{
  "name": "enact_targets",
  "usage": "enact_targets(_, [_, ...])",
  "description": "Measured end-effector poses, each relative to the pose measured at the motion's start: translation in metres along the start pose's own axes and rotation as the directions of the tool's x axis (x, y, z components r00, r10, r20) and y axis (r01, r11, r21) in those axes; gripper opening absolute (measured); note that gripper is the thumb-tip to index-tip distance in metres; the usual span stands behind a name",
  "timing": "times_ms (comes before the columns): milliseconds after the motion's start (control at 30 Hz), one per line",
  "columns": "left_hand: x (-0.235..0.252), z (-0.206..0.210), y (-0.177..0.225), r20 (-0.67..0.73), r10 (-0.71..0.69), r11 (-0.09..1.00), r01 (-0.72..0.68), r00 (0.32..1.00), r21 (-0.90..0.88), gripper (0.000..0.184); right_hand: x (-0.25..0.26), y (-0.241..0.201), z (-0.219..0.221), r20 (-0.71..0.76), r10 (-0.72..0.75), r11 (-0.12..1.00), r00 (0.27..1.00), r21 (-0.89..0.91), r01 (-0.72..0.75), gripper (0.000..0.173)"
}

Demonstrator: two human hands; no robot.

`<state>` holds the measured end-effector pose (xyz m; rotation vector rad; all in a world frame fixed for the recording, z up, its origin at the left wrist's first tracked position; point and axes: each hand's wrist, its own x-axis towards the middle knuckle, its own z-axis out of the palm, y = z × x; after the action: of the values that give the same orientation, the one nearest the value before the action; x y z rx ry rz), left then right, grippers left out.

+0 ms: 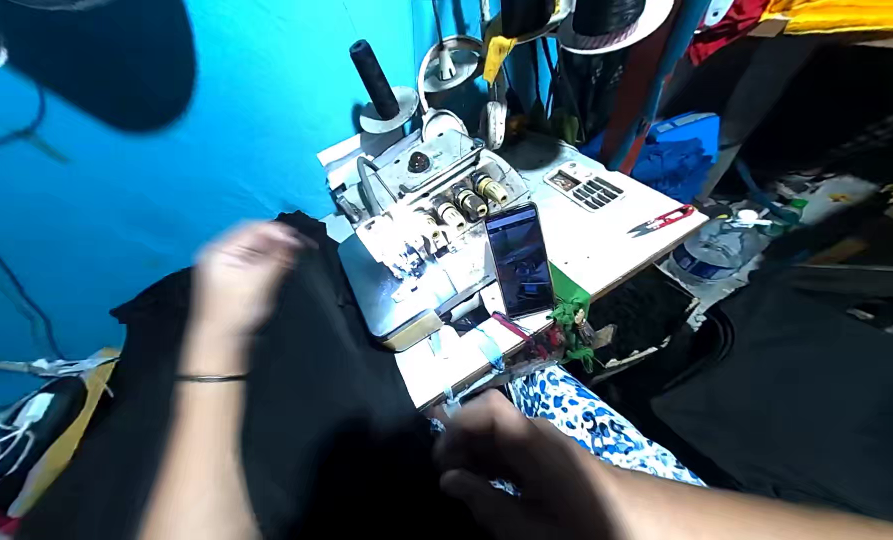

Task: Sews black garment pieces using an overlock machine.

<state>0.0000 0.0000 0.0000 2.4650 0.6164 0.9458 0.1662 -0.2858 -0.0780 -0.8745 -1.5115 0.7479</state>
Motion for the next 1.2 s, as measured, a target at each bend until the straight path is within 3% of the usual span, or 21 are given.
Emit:
enact_targets(67, [-0.013, 0.066, -0.003, 0.243, -0.191, 0.981, 0.180, 0.951, 0.064, 0.016, -0.038, 0.040, -0.008, 0.074, 0.272, 0.953, 0.960, -0.160, -0.257, 0.020])
enact_targets(133, [-0.022, 0.097, -0.011, 0.318, -0.254, 0.966, 0.228, 0.914, 0.118, 0.018, -0.058, 0.077, -0.023, 0.132, 0.602, 0.759, 0.788, -0.402, -0.513, 0.021])
enact_targets(167, [-0.025, 0.100, -0.012, 0.321, -0.249, 0.967, 0.218, 0.914, 0.130, 0.018, -0.059, 0.090, -0.029, 0.092, 0.691, 0.664, 0.717, -0.474, -0.579, 0.024])
enact_targets(200, [-0.027, 0.100, -0.009, 0.323, -0.238, 0.970, 0.204, 0.916, 0.134, 0.018, -0.056, 0.098, -0.033, 0.015, 0.693, 0.628, 0.721, -0.504, -0.593, 0.026])
enact_targets(233, [-0.029, 0.100, -0.005, 0.320, -0.229, 0.972, 0.196, 0.919, 0.133, 0.018, -0.047, 0.104, -0.036, -0.076, 0.623, 0.644, 0.778, -0.514, -0.566, 0.028])
enact_targets(300, [-0.032, 0.099, 0.001, 0.310, -0.242, 0.969, 0.214, 0.920, 0.121, 0.018, -0.020, 0.114, -0.038, -0.260, 0.345, 0.721, 0.902, -0.543, -0.432, 0.024])
enact_targets(367, [-0.033, 0.098, 0.006, 0.298, -0.255, 0.966, 0.227, 0.920, 0.124, 0.018, 0.015, 0.121, -0.039, -0.345, 0.134, 0.764, 0.929, -0.561, -0.319, 0.023])
enact_targets(433, [-0.035, 0.097, 0.009, 0.285, -0.245, 0.967, 0.214, 0.927, 0.135, 0.018, 0.045, 0.126, -0.041, -0.347, 0.085, 0.795, 0.934, -0.541, -0.273, 0.030])
enact_targets(500, [-0.038, 0.097, 0.013, 0.276, -0.240, 0.968, 0.207, 0.931, 0.142, 0.019, 0.066, 0.126, -0.039, -0.336, 0.100, 0.828, 0.937, -0.493, -0.265, 0.033])
enact_targets(600, [-0.041, 0.095, 0.017, 0.269, -0.246, 0.966, 0.212, 0.931, 0.147, 0.019, 0.082, 0.122, -0.040, -0.320, 0.234, 0.861, 0.918, -0.370, -0.349, 0.036])
enact_targets(767, [-0.045, 0.097, 0.015, 0.253, -0.186, 0.978, 0.154, 0.950, 0.140, 0.021, 0.089, 0.122, -0.049, -0.247, 0.355, 0.893, 0.902, -0.197, -0.406, 0.018])
enact_targets(1200, [-0.047, 0.104, 0.012, 0.254, -0.198, 0.968, 0.147, 0.947, 0.204, 0.025, 0.093, 0.121, -0.055, -0.233, 0.339, 0.899, 0.912, -0.207, -0.387, 0.022])
